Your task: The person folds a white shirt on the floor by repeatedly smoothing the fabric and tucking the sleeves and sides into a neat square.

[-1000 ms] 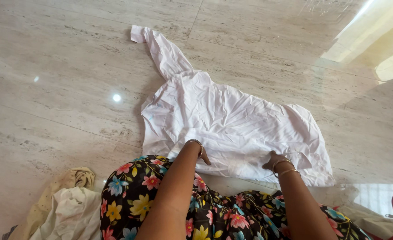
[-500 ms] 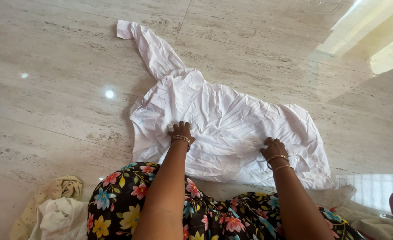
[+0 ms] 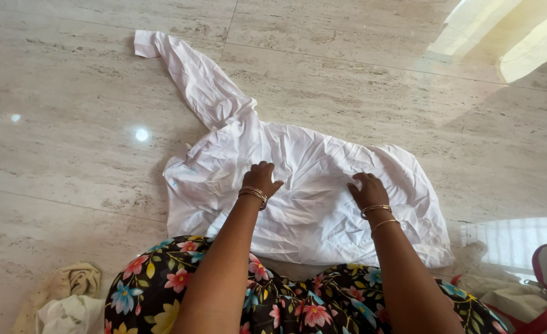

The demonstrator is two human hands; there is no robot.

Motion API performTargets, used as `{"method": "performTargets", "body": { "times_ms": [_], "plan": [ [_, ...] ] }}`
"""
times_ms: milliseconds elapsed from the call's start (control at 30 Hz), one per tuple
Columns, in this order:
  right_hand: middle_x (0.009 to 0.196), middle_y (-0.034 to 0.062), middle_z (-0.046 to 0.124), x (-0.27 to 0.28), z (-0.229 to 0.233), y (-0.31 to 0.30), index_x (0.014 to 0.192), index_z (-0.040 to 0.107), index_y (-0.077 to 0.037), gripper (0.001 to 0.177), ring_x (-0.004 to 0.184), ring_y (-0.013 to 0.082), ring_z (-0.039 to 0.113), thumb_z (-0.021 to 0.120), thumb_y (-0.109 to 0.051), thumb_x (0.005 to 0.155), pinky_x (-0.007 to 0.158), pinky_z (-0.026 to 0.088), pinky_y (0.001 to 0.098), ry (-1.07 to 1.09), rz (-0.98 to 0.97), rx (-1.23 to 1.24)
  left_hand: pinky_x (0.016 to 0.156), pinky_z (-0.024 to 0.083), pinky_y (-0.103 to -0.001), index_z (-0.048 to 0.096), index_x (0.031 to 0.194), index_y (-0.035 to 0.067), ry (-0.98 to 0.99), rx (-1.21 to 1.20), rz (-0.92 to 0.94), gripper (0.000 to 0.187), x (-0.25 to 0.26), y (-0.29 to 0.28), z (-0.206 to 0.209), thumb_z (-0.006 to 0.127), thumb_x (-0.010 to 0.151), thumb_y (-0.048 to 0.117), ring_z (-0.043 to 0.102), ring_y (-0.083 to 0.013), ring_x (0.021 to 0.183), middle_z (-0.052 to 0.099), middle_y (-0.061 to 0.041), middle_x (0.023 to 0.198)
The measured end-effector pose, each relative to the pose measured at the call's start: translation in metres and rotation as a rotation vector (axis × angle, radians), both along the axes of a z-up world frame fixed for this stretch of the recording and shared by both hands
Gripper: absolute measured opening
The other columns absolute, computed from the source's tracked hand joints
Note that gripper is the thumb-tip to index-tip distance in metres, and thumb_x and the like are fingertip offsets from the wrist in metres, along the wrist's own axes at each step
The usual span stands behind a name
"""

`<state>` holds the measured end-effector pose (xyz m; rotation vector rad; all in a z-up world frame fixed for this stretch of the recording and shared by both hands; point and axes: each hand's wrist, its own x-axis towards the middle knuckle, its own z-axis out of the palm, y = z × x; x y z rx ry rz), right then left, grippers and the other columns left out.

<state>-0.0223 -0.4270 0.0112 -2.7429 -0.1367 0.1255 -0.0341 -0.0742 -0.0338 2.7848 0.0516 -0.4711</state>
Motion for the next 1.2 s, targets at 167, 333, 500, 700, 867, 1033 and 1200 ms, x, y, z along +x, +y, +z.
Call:
{"method": "performTargets", "body": {
  "times_ms": [167,333,500,700,867,1033,1200],
  "plan": [
    [0.123,0.0117,0.073,0.037,-0.053,-0.063,0.126,0.068,-0.014,0.041,0.111,0.0305,0.07,0.071,-0.037,0.092,0.099,0.055,0.0409,0.268,-0.366,0.229,0.111,0.028,-0.065,0.024,0.154,0.024,0.135,0.158,0.16,0.101,-0.001,0.02,-0.017,0.071,0.078,0.072,0.017,-0.0373,0.15,0.015,-0.008,0.166],
    [0.125,0.0229,0.071,0.046,-0.06,-0.16,0.137,0.055,0.002,0.065,0.114,0.0317,0.07,0.078,-0.029,0.085,0.102,0.055,0.0386,-0.064,-0.953,0.427,0.106,0.044,-0.057,0.053,0.138,0.011,0.084,0.058,0.721,0.075,0.013,0.073,-0.008,0.067,0.089,0.065,0.046,-0.0417,0.136,0.048,-0.017,0.149],
    [0.134,0.0294,0.063,0.07,-0.074,-0.154,0.139,0.057,0.008,0.076,0.121,0.0409,0.06,0.089,-0.03,0.083,0.103,0.047,0.0438,-0.476,-0.546,0.172,0.095,0.053,-0.052,0.068,0.116,0.008,-0.319,-0.047,0.573,0.04,0.035,0.048,-0.013,0.072,0.092,0.04,0.062,-0.039,0.116,0.066,-0.014,0.124],
    [0.116,0.0236,0.07,0.071,-0.054,-0.131,0.127,0.068,0.005,0.058,0.1,0.0321,0.068,0.086,-0.032,0.086,0.091,0.052,0.0426,0.092,-0.6,0.5,0.096,0.051,-0.054,0.054,0.133,0.01,-0.246,-0.087,0.305,0.067,0.035,0.017,-0.027,0.082,0.078,0.037,0.048,-0.0392,0.131,0.052,-0.012,0.142],
    [0.106,0.0081,0.073,0.069,-0.003,-0.166,0.11,0.072,-0.004,0.021,0.095,0.0188,0.068,0.078,-0.005,0.09,0.092,0.056,0.0337,0.108,-0.408,1.271,0.114,0.029,-0.07,0.032,0.154,0.018,0.033,-0.013,0.356,0.099,0.029,0.019,-0.03,0.086,0.076,0.046,0.014,-0.0385,0.152,0.018,-0.007,0.167],
    [0.123,0.0063,0.073,0.041,0.02,-0.222,0.113,0.071,-0.01,0.017,0.121,0.0226,0.066,0.071,-0.013,0.096,0.114,0.046,0.0428,0.709,-0.099,0.263,0.115,0.025,-0.073,0.024,0.16,0.03,0.261,0.005,0.483,0.104,0.012,0.036,-0.005,0.085,0.077,0.043,0.004,-0.0408,0.157,0.003,0.002,0.172],
    [0.118,0.0106,0.075,0.019,0.015,-0.228,0.117,0.072,-0.009,0.031,0.114,0.0273,0.07,0.072,-0.025,0.09,0.104,0.051,0.0421,0.5,-0.331,0.309,0.114,0.028,-0.073,0.021,0.161,0.031,0.305,0.028,0.551,0.105,0.011,0.037,-0.009,0.084,0.077,0.041,0.005,-0.045,0.156,0.0,-0.001,0.172]
  ]
}}
